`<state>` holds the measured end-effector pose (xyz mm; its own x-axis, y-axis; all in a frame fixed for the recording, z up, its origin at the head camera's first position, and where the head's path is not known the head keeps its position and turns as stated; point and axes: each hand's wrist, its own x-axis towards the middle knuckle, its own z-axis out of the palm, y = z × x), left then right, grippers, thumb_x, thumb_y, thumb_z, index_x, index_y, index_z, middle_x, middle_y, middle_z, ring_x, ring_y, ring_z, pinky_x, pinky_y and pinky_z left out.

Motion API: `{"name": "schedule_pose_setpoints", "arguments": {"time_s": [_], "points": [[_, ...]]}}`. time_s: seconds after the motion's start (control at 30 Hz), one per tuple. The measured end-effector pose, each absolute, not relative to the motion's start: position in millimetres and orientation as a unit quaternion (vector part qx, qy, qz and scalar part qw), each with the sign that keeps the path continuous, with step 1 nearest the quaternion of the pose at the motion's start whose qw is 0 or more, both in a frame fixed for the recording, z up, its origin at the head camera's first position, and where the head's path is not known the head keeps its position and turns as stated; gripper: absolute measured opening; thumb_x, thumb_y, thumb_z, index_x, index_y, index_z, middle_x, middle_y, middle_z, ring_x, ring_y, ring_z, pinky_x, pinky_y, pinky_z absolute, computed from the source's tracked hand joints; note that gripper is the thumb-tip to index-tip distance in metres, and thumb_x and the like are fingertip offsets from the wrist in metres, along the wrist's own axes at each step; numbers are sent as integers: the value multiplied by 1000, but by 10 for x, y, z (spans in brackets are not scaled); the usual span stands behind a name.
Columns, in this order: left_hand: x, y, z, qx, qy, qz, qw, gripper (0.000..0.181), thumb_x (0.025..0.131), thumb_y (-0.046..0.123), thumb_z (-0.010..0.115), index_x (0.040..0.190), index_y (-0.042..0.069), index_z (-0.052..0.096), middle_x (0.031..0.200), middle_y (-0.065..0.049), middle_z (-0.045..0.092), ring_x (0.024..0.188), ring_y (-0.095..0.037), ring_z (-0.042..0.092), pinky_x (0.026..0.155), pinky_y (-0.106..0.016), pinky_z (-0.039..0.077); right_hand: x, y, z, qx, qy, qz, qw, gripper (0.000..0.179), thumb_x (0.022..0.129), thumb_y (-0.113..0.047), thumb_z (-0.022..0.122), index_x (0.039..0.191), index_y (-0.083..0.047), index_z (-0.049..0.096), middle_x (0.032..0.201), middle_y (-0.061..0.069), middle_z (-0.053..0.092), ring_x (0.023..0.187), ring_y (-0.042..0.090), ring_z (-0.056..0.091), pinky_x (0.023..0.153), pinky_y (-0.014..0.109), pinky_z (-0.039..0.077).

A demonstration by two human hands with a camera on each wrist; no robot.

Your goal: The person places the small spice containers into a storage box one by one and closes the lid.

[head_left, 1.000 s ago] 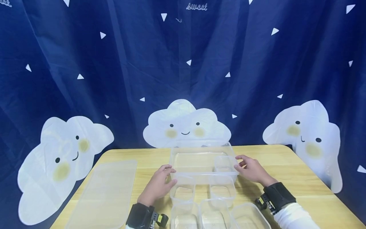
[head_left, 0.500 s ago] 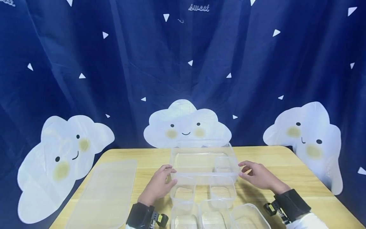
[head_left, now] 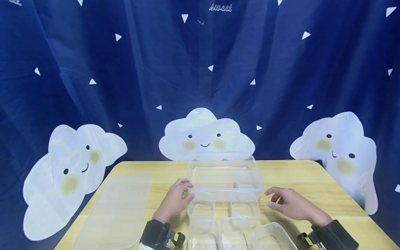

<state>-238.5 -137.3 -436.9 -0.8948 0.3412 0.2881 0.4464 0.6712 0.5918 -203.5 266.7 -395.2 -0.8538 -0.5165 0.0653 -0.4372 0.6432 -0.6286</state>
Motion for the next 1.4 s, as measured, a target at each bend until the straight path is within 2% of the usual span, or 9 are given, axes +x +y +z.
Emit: {"name": "schedule_pose_setpoints", "arguments": {"time_s": [0.3, 0.63, 1.03, 1.27, 1.4], "points": [[-2381, -1362, -4362, -220, -909, -345, 80, 27, 92, 18, 65, 114, 2, 63, 134, -19, 47, 104, -34, 61, 85, -44, 53, -1926, 2697, -3973, -286, 896, -333, 74, 32, 96, -25, 61, 117, 0, 58, 82, -7, 59, 59, 4, 53, 58, 26, 45], [-2363, -1372, -4331, -220, -911, -342, 71, 29, 93, 20, 64, 115, 2, 62, 134, -15, 48, 105, -32, 60, 85, -44, 53, -1804, 2736, -4009, -290, 889, -341, 92, 22, 97, -22, 61, 107, -4, 59, 78, -11, 57, 60, 3, 52, 55, 25, 44], [-2371, -1376, -4347, -219, -911, -343, 64, 30, 93, 21, 64, 116, 3, 62, 135, -16, 46, 106, -31, 59, 86, -44, 52, -1693, 2749, -4135, -333, 882, -330, 47, 10, 94, -9, 62, 102, -6, 56, 70, -18, 50, 54, -3, 44, 49, 21, 40], [-2372, -1376, -4362, -221, -913, -337, 65, 30, 93, 21, 64, 117, 3, 62, 135, -16, 47, 106, -32, 59, 85, -44, 53, -1678, 2744, -4154, -307, 875, -359, 103, 3, 96, -7, 58, 99, -7, 57, 64, -16, 47, 53, -2, 43, 49, 22, 41], [-2377, -1371, -4356, -219, -914, -335, 70, 30, 93, 21, 65, 116, 3, 62, 135, -15, 47, 105, -31, 59, 85, -43, 53, -1687, 2744, -4169, -313, 876, -355, 94, 3, 96, -5, 57, 96, -8, 56, 64, -17, 47, 53, -3, 42, 48, 22, 40]]}}
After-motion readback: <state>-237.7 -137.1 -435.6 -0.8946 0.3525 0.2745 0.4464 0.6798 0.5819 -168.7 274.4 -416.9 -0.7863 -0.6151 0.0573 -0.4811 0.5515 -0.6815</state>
